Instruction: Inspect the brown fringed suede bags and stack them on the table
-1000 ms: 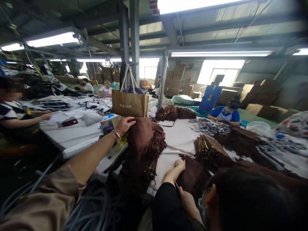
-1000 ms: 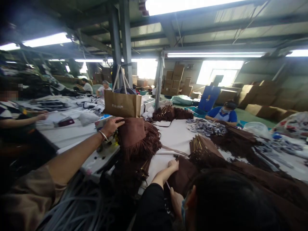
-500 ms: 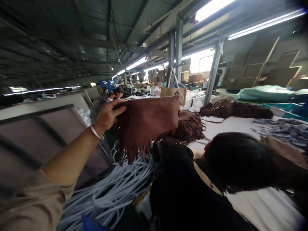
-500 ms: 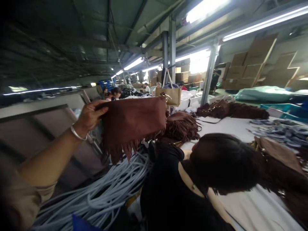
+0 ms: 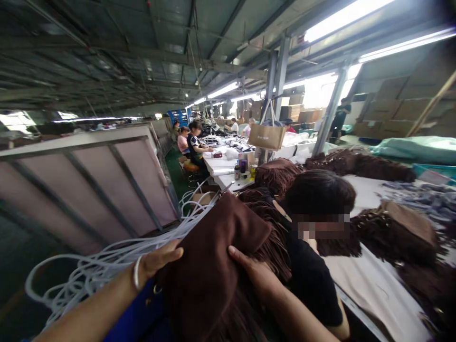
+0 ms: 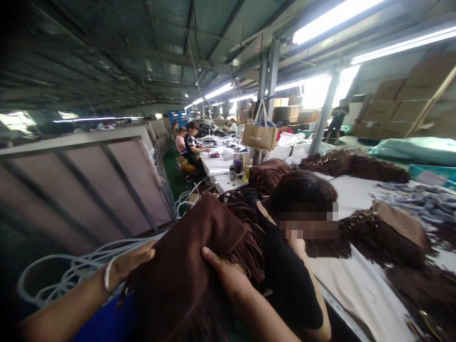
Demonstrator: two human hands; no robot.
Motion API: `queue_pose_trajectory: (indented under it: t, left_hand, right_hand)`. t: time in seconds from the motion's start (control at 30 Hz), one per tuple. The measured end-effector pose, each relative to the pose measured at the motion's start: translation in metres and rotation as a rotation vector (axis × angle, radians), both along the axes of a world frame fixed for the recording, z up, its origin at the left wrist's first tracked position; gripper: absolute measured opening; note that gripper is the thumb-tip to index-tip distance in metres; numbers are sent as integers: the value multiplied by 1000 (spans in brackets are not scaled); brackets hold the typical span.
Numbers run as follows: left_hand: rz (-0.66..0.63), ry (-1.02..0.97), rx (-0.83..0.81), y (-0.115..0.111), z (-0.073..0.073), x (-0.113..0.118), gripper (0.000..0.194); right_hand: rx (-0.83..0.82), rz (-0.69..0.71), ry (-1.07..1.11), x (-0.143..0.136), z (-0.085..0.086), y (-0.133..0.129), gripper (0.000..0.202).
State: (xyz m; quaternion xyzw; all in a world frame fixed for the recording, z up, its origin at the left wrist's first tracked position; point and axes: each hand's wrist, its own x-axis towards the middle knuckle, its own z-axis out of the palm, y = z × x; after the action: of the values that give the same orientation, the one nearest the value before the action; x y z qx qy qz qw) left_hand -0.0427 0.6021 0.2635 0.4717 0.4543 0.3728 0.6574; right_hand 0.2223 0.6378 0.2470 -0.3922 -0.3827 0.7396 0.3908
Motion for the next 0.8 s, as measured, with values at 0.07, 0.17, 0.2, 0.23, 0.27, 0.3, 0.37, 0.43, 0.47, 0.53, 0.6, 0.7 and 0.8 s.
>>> queue_pose_trajectory:
  t: [0.07,0.17,0.2,0.23,0.27,0.3,0.37,0.43,0.47,0.53,0.6,0.7,0.8]
  left_hand:
    - [98,-65,-57,-3,-12,11,56]
    - [277,4,5,1,-14,3,53]
    - [330,61,54,2,-11,-7,51]
    - [378,135,102,1,-8,-19,50]
    - [419,221,143,0,-4,-31,49]
    - [446,312,179,-1,0,-43,48]
    - [450,475,235,-2,10,-60,46]
    - [397,584,281,-1,20,-67,43]
    - [364,620,304,0,25,-68,42]
    - [320,667,350,5,35,-67,41]
    - [325,685,387,9,43,-67,44]
    - [424,687,409,15,54,-73,50]
    - [513,650,400,17,64,-80,53]
  right_hand:
    - [13,54,-95,-10,-8,5,36]
    - [23,41,121,-25,-30,12,33]
    - [-4,5,189,-29,-40,13,33]
    - [-43,-25,230,-31,-50,13,33]
    - [-90,-38,251,-31,-59,12,34]
    - [-132,-38,264,-31,-68,10,34]
    - [-196,5,299,-29,-83,5,35]
    - [-258,75,333,-26,-94,0,33]
    - [-293,97,344,-25,-100,-2,32]
    - [-354,114,351,-21,-114,-7,29]
    - [-408,126,329,-15,-130,-12,26]
    - [-462,168,275,-4,-153,-20,26]
    - [-454,253,282,-4,-159,-19,41]
